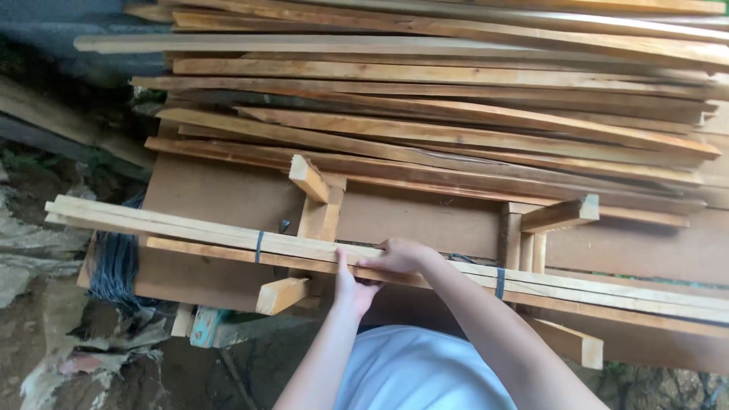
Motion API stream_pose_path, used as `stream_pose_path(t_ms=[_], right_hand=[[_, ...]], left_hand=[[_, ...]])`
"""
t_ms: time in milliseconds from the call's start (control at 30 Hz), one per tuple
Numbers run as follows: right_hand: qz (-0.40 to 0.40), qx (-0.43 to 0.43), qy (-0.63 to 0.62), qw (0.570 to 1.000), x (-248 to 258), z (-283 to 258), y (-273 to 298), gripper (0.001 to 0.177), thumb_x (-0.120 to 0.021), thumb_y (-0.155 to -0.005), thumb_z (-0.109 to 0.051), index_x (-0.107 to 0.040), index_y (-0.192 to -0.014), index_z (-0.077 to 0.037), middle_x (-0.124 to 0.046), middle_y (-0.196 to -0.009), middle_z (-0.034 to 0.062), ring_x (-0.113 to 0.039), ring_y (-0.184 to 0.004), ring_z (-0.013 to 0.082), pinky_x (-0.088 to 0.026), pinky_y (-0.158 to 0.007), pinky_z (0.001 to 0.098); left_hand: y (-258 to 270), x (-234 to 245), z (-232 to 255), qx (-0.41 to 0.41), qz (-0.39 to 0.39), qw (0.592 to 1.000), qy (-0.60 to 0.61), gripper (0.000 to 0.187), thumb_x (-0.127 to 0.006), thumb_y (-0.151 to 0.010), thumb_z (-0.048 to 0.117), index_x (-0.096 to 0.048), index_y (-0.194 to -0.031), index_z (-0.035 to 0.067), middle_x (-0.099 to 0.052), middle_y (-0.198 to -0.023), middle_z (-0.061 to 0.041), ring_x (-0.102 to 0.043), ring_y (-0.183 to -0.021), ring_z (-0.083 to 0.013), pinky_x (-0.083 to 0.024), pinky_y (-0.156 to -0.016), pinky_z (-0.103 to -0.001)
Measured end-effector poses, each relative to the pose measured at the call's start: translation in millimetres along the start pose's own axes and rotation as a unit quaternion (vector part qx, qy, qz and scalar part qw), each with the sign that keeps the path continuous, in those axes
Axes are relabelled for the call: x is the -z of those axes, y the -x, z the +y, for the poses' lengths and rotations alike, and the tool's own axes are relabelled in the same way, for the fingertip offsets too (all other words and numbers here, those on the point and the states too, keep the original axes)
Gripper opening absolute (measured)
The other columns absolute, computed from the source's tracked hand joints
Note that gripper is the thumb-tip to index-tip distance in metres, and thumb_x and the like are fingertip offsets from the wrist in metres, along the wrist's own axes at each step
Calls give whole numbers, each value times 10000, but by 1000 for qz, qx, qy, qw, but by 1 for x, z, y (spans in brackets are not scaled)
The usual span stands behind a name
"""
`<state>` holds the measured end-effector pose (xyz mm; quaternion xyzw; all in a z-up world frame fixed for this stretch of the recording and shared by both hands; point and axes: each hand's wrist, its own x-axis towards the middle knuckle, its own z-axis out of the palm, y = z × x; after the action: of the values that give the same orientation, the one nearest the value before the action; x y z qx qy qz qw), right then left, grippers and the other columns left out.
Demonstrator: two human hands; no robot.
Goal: The recorder is bundling several thin wood strips together using black rubber ties.
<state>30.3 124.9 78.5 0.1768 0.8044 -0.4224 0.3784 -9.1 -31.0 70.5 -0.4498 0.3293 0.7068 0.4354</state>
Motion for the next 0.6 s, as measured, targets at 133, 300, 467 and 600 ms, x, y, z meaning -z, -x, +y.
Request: stream_pose_path(t_ms=[133,300,467,600], right_hand=[[3,13,-28,1000,-7,16,-14,648,-629,-847,-737,-754,-1202,-209,-745,-1192,180,-657,-1224,389,-527,-991,462],[-1,1,-53,999,-1,13,-10,682,-648,-816,-748,-756,-1206,-200,-745,-1201,184,-653,-1228,398,-511,-1005,487],[9,-25,-6,1000,-2,-8,8,737,-603,-839,-746,-662,-1362,-230,-692,-1328,164,-607,-1303,373,-484,-1089,493],[46,-7,-81,996,-6,-20,-8,722,-607,-901,-647,-631,-1409,-135,-660,-1404,160,-586,-1349,343,-441,-1154,492]], left_hand=[[-2,2,-4,-14,12,1000,-4,1177,-654,-768,864,-236,-1613,159,-289,-1644,-151,-299,-1529,-373,-165,-1264,-627],[23,-8,-2,-23,7,1000,-12,1033,-641,-872,751,-229,-1620,170,-252,-1670,-139,-288,-1533,-374,-161,-1264,-617],[8,112,-2,-22,-46,979,-196,693,-730,-957,373,-458,-1512,60,-432,-1556,-186,-420,-1445,-375,-294,-1204,-547],[-6,226,33,-117,70,975,-177,395,-677,-966,100,-654,-1346,-4,-679,-1318,-248,-626,-1257,-394,-510,-1067,-530]])
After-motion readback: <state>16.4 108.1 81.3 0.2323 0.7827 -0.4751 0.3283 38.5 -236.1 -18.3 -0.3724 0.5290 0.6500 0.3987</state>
